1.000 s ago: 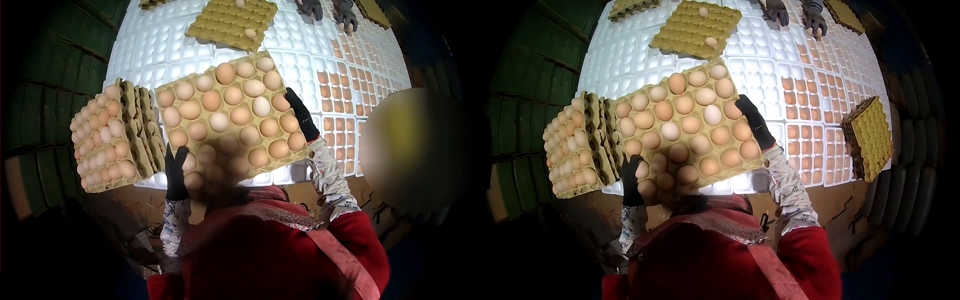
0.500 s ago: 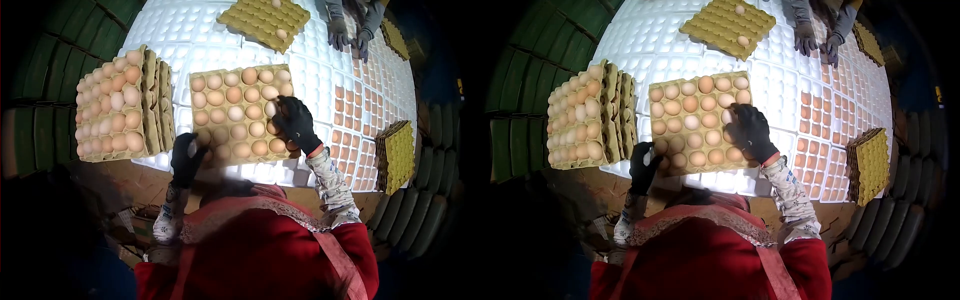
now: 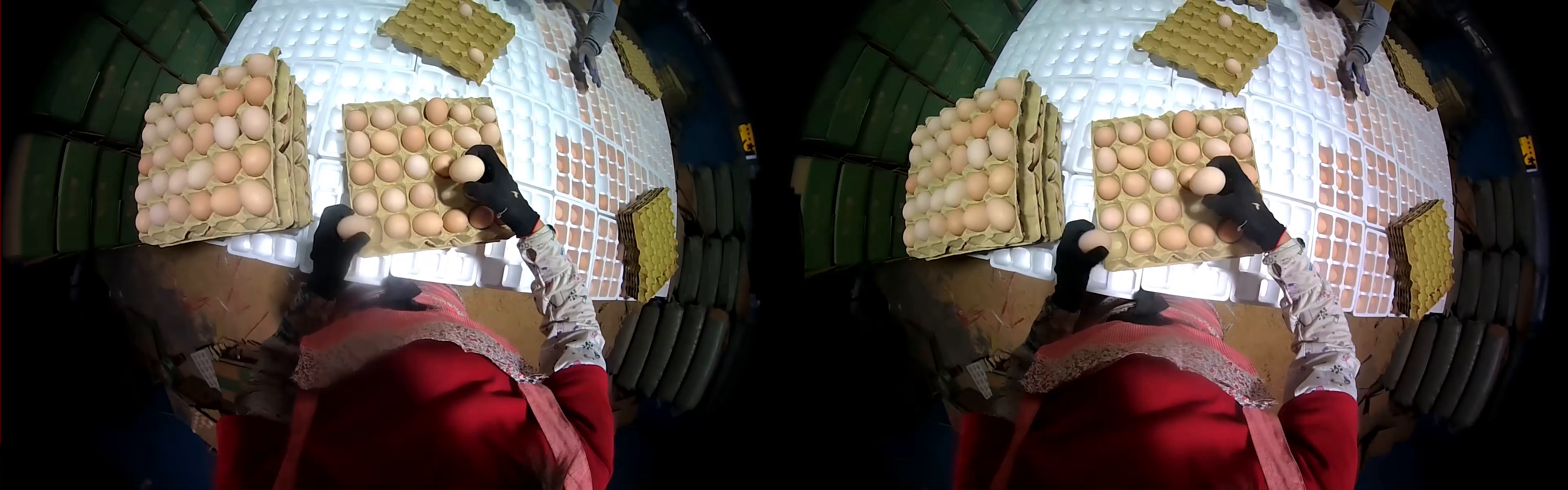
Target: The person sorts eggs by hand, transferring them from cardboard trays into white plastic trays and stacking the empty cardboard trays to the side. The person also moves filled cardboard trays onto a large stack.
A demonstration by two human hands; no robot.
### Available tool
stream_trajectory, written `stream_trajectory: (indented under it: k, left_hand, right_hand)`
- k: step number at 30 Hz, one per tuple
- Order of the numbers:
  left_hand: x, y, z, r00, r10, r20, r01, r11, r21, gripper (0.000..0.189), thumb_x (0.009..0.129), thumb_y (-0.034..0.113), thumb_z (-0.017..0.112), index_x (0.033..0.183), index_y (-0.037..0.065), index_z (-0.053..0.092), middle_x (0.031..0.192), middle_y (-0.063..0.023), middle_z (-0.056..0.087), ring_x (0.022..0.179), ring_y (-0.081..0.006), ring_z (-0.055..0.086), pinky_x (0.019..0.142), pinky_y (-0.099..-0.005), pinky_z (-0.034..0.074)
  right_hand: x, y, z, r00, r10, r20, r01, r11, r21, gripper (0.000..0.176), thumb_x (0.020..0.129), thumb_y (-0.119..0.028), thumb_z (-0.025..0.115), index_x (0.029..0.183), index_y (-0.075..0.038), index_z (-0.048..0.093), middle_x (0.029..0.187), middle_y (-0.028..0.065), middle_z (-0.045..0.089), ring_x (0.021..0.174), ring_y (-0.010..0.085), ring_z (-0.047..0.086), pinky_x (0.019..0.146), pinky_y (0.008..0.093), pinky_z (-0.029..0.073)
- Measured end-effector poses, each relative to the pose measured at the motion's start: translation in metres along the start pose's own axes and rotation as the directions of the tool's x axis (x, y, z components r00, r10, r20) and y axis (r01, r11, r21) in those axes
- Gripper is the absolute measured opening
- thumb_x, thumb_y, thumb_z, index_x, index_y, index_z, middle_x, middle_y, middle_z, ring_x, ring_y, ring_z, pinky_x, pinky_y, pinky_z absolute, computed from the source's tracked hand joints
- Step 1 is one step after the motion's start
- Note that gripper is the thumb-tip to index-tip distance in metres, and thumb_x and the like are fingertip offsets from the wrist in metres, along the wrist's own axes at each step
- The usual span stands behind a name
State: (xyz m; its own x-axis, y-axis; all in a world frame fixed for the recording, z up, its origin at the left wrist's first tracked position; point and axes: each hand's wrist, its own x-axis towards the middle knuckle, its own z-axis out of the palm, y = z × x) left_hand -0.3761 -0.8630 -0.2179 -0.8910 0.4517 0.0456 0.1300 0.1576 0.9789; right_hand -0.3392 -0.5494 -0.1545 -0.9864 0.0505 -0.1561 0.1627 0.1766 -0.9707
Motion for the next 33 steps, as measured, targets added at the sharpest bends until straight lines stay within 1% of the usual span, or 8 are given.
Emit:
stream_trajectory:
  k: [2,9,13,19,22,23,25,33]
  left_hand:
    - [0.009,0.005,-0.004,0.95,-0.307,0.055,0.239,0.603,-0.761,0.025,0.08,0.01,0.065,0.1,0.001,0.053,0.098,-0.012,0.055,0.088,-0.0244,0.061,0.081,-0.0326,0.052]
    - [0.042,0.012,-0.002,0.952,0.055,0.302,-0.281,0.55,0.787,0.043,0.073,0.02,0.073,0.111,0.006,0.057,0.099,-0.0135,0.054,0.088,-0.028,0.06,0.071,-0.0414,0.049]
    - [0.045,0.011,-0.006,0.957,0.133,0.258,-0.277,0.682,0.676,0.046,0.069,0.017,0.073,0.11,0.009,0.054,0.095,-0.0136,0.054,0.086,-0.0303,0.061,0.068,-0.0406,0.05]
    - [0.048,0.005,-0.01,0.943,-0.333,-0.016,0.242,0.717,-0.653,0.046,0.083,0.002,0.059,0.126,0.007,0.042,0.094,-0.0093,0.054,0.072,-0.017,0.058,0.057,-0.0315,0.053]
    - [0.082,0.009,-0.021,0.952,-0.298,0.074,0.303,0.873,-0.383,0.038,0.081,0.007,0.063,0.117,0.005,0.052,0.101,-0.0096,0.053,0.078,-0.0208,0.058,0.062,-0.0357,0.053]
    - [0.095,-0.022,-0.021,0.965,0.262,0.016,-0.251,0.906,0.34,0.04,0.078,0.012,0.068,0.116,0.007,0.054,0.111,-0.0099,0.054,0.091,-0.0248,0.059,0.076,-0.0375,0.052]
    - [0.093,0.019,-0.015,0.972,0.091,0.219,-0.223,0.66,0.718,0.05,0.071,0.015,0.074,0.117,0.011,0.055,0.117,-0.0115,0.05,0.093,-0.0318,0.057,0.079,-0.0424,0.05]
    - [0.082,0.014,-0.001,0.975,0.206,0.077,-0.208,0.744,0.635,0.034,0.07,0.013,0.074,0.102,0.01,0.062,0.118,-0.0118,0.051,0.106,-0.0329,0.052,0.084,-0.0423,0.047]
  right_hand:
    - [0.007,0.001,-0.005,0.99,0.045,0.132,-0.075,0.969,0.234,0.033,0.08,-0.016,0.064,0.11,-0.007,0.054,0.103,0.0,0.058,0.095,0.0134,0.056,0.08,0.0281,0.046]
    - [0.031,0.01,0.074,0.986,0.031,0.167,0.141,0.396,-0.907,0.027,0.071,-0.025,0.067,0.087,-0.004,0.061,0.088,0.0143,0.066,0.076,0.0323,0.065,0.066,0.0437,0.051]
    - [0.024,0.003,0.063,0.981,0.079,0.175,0.102,0.556,-0.825,0.025,0.073,-0.024,0.066,0.086,-0.003,0.061,0.083,0.0157,0.066,0.072,0.0328,0.065,0.064,0.0444,0.05]
    - [0.018,-0.053,0.037,0.924,0.382,0.005,-0.382,0.923,0.044,0.042,0.083,-0.035,0.063,0.107,-0.002,0.061,0.095,0.0188,0.065,0.086,0.0277,0.065,0.07,0.0406,0.049]
    - [0.021,-0.115,0.045,0.872,0.486,-0.066,-0.348,0.708,0.614,0.044,0.085,-0.043,0.064,0.112,-0.009,0.065,0.108,0.0176,0.067,0.092,0.0291,0.065,0.075,0.0386,0.049]
    - [0.064,0.029,0.033,0.985,-0.164,-0.059,0.158,0.701,0.696,0.037,0.077,-0.028,0.068,0.1,0.001,0.06,0.089,0.0201,0.064,0.075,0.0297,0.065,0.061,0.0409,0.051]
    - [0.078,-0.011,0.037,0.961,-0.217,0.173,0.276,0.679,-0.681,0.034,0.073,-0.021,0.07,0.096,0.0,0.058,0.086,0.0199,0.064,0.072,0.0319,0.066,0.058,0.0412,0.052]
    - [0.061,0.011,0.075,0.969,-0.162,-0.188,-0.089,0.48,-0.873,0.033,0.073,-0.014,0.067,0.101,-0.002,0.054,0.085,0.0169,0.063,0.08,0.0341,0.065,0.064,0.0453,0.053]
